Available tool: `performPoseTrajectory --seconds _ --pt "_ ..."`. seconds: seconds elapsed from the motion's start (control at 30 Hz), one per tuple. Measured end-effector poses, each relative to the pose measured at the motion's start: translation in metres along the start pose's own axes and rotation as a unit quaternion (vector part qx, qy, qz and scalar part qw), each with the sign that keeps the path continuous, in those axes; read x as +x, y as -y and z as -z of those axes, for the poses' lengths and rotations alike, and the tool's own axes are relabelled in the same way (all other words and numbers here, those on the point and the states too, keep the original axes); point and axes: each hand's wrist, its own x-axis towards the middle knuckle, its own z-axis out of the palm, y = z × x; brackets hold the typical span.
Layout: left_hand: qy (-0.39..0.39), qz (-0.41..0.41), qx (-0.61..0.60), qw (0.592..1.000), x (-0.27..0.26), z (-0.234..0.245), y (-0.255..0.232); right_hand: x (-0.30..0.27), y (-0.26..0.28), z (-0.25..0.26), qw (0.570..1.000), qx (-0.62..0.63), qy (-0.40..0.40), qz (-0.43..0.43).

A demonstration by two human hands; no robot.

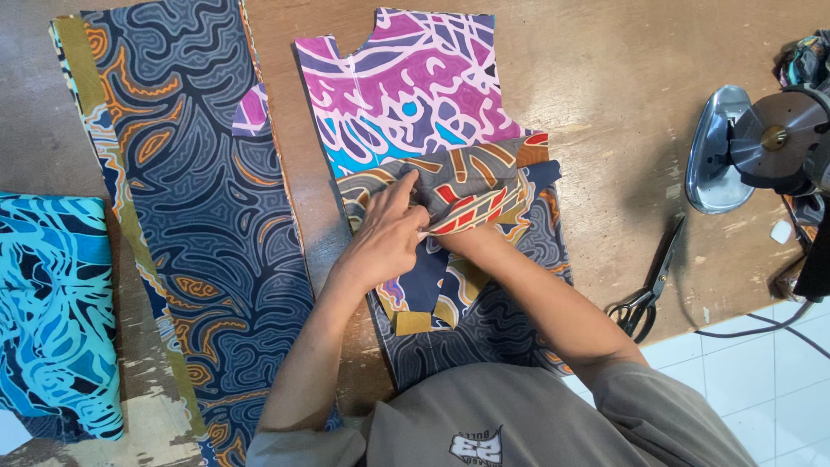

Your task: The person folds several patterned fabric pieces on a wooden table, aligning edges and smoothing the material. They handle multiple pieces one at a time, stacking them after folding.

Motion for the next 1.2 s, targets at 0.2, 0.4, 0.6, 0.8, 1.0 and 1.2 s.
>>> performPoseTrajectory --seconds 0.2,0.4,0.6,0.8,1.0,1.2 --pt "0.050 0.029 0.017 0.998 0.002 -0.007 0.009 -0.011 -0.011 -0.004 0.998 0.007 -0.024 0.062" --pt "0.046 0.050 0.051 0.996 0.004 -0.007 0.008 -0.042 -0.011 0.009 0.999 -0.035 0.004 0.034" --pt "0.015 0.029 0.051 0.998 0.001 -0.012 0.004 -0.086 0.026 0.077 0.992 0.106 0.064 0.016" --pt "0.037 0.057 0.124 0.990 0.000 -0.022 -0.008 -0.027 0.011 0.095 0.983 0.142 -0.109 -0.033" --pt "0.029 0.060 0.115 0.991 -0.006 -0.032 -0.008 0.054 -0.015 0.040 0.987 0.109 -0.084 0.083" --pt "0.002 0.049 0.118 0.992 -0.010 -0.040 -0.003 0.062 -0.025 0.020 0.994 0.030 -0.072 0.078"
